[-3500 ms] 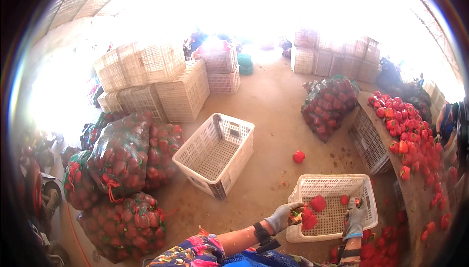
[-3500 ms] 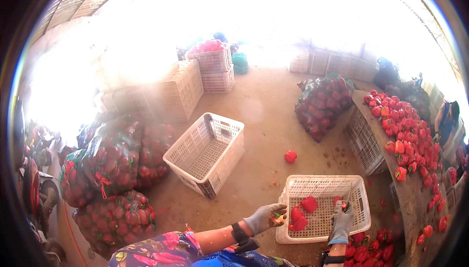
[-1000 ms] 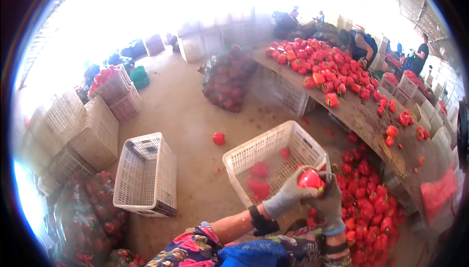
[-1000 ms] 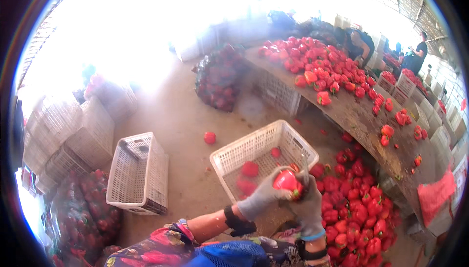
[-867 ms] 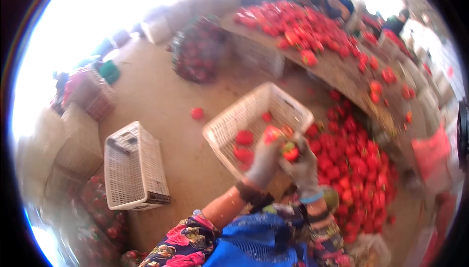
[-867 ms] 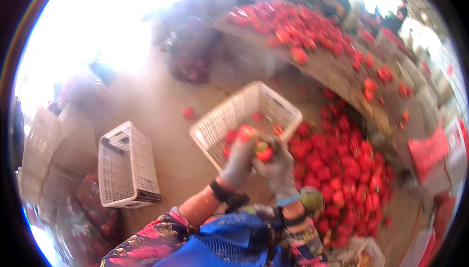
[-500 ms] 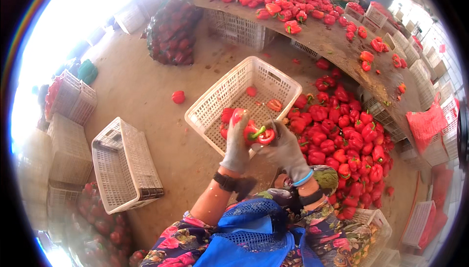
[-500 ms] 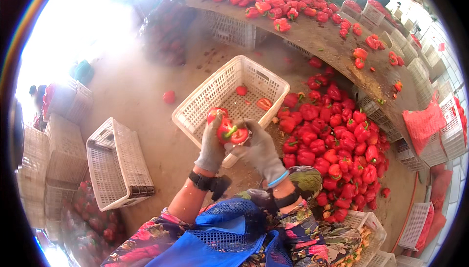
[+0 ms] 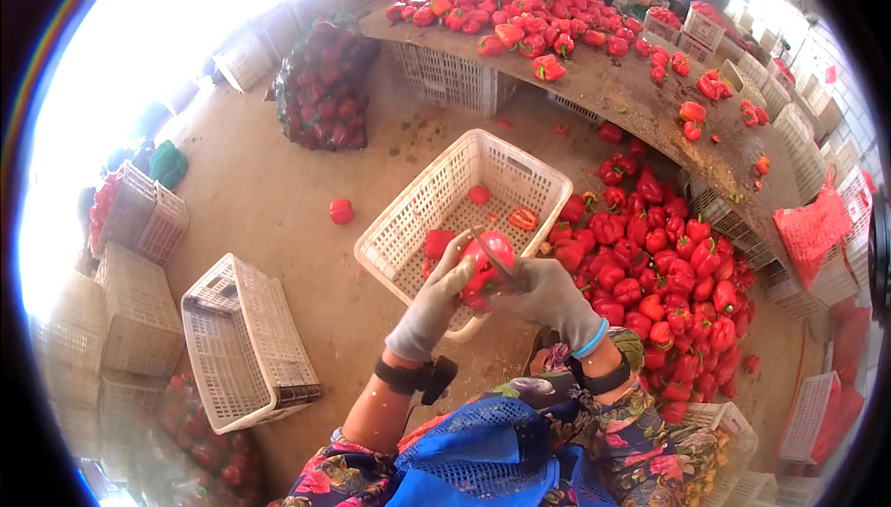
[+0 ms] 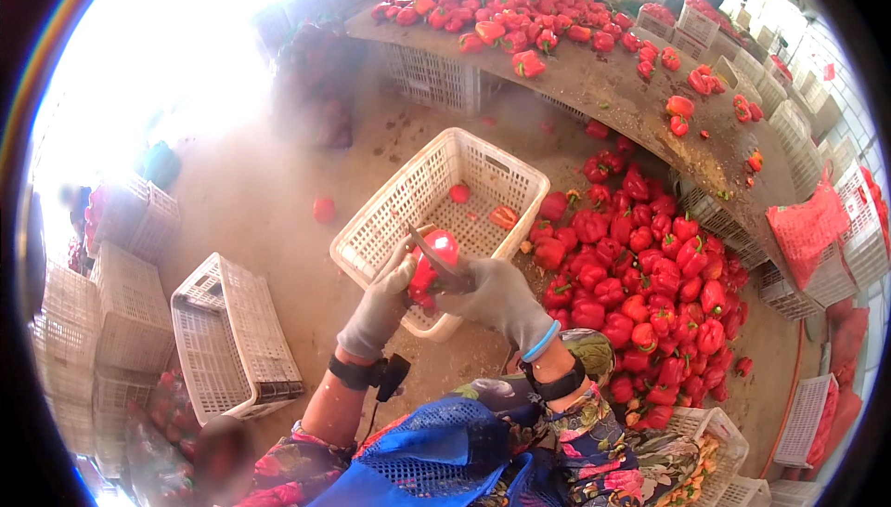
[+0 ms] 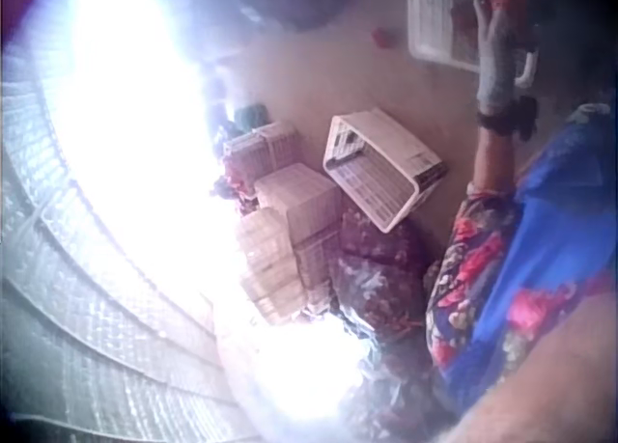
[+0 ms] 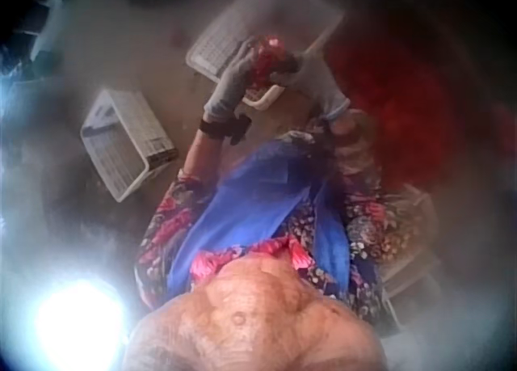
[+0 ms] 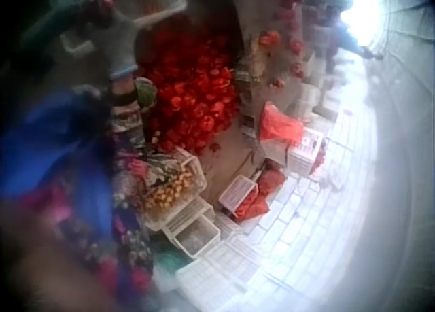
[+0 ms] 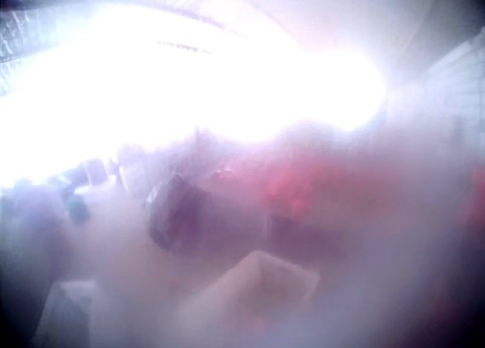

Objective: The person uses a knife to trim the stems and remove the cores from red bell peppers. They pick peppers from a large pile on the floor, cut them, and place the trimmed peppers into a white plastic basket. The person works continuously, processing the peppers one by one.

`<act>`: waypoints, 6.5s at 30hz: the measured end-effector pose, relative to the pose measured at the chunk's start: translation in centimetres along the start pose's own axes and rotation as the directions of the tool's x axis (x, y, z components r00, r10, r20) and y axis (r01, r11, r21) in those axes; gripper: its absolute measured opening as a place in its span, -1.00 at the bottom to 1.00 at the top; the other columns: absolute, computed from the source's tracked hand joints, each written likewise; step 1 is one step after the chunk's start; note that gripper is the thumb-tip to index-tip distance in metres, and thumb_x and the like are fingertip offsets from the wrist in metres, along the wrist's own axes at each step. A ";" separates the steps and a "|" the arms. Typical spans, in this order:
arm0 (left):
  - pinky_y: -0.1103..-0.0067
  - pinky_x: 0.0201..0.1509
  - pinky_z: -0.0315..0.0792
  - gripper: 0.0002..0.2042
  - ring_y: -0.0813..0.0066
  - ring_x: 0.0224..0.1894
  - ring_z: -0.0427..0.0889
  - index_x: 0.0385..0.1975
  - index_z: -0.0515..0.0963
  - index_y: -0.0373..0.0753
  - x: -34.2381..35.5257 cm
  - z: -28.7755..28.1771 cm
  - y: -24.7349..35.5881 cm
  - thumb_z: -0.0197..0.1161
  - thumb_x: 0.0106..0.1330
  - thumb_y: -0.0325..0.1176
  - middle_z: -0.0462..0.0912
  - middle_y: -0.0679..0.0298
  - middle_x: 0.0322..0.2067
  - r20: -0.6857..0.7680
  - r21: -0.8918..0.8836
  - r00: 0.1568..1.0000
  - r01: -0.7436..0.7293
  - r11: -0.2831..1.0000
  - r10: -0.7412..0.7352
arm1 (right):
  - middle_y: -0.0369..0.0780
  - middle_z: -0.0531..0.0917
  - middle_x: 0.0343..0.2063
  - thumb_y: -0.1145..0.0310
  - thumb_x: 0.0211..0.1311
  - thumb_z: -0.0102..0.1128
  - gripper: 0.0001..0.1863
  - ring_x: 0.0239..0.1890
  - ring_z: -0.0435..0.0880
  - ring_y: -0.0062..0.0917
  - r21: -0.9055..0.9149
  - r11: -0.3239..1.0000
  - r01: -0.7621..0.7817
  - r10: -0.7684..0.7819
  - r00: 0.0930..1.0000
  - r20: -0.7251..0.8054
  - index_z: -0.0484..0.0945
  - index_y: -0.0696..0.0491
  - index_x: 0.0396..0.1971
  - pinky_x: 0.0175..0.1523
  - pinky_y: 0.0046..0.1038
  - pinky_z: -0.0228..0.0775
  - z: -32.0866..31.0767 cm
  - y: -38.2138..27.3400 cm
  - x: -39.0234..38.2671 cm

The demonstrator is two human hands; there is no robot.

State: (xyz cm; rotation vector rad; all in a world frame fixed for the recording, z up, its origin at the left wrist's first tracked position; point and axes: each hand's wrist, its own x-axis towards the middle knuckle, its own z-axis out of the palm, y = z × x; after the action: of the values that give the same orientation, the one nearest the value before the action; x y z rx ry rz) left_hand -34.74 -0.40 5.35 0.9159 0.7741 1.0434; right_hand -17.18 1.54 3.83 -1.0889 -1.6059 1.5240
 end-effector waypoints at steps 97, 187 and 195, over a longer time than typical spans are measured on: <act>0.50 0.02 0.46 -0.71 0.38 -0.10 0.57 -0.08 0.47 -0.32 9.2 13.8 -7.6 0.14 0.26 -0.33 0.58 0.20 -0.16 0.053 -0.475 0.997 0.077 0.876 -0.059 | -0.33 0.65 -0.30 0.47 0.05 0.37 -0.70 -0.28 0.58 -0.73 0.391 0.831 0.395 0.110 0.573 -0.812 0.57 0.14 -0.18 -0.16 -0.64 0.48 -7.5 2.1 -5.4; 0.39 -0.12 0.52 -0.74 0.29 -0.23 0.58 -0.14 0.44 -0.30 6.9 -10.3 -3.2 0.01 0.41 -0.23 0.57 0.17 -0.27 -0.399 -0.617 0.915 -0.218 0.756 -0.063 | -0.16 0.63 -0.43 0.33 0.20 0.26 -0.74 -0.44 0.63 -0.54 -0.251 0.880 0.403 -0.432 0.899 -0.070 0.51 0.11 -0.17 -0.33 -0.47 0.47 5.3 3.6 8.9; 0.56 -0.30 0.53 -0.72 0.43 -0.37 0.59 -0.18 0.45 -0.36 5.0 -9.9 -5.4 -0.03 0.42 -0.23 0.58 0.18 -0.34 -0.073 -0.809 0.997 -0.075 0.583 0.027 | -0.38 0.59 -0.50 0.34 0.26 0.20 -0.74 -0.69 0.38 -0.80 0.634 0.750 -0.189 0.211 0.977 0.041 0.52 0.12 -0.11 -0.66 -0.70 0.16 5.0 2.1 6.0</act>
State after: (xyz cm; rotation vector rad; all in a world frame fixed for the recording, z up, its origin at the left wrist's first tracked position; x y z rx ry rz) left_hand -39.80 5.59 -4.23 0.0947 0.2205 1.3059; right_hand -23.95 4.64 0.74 -0.8952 -0.8305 1.9769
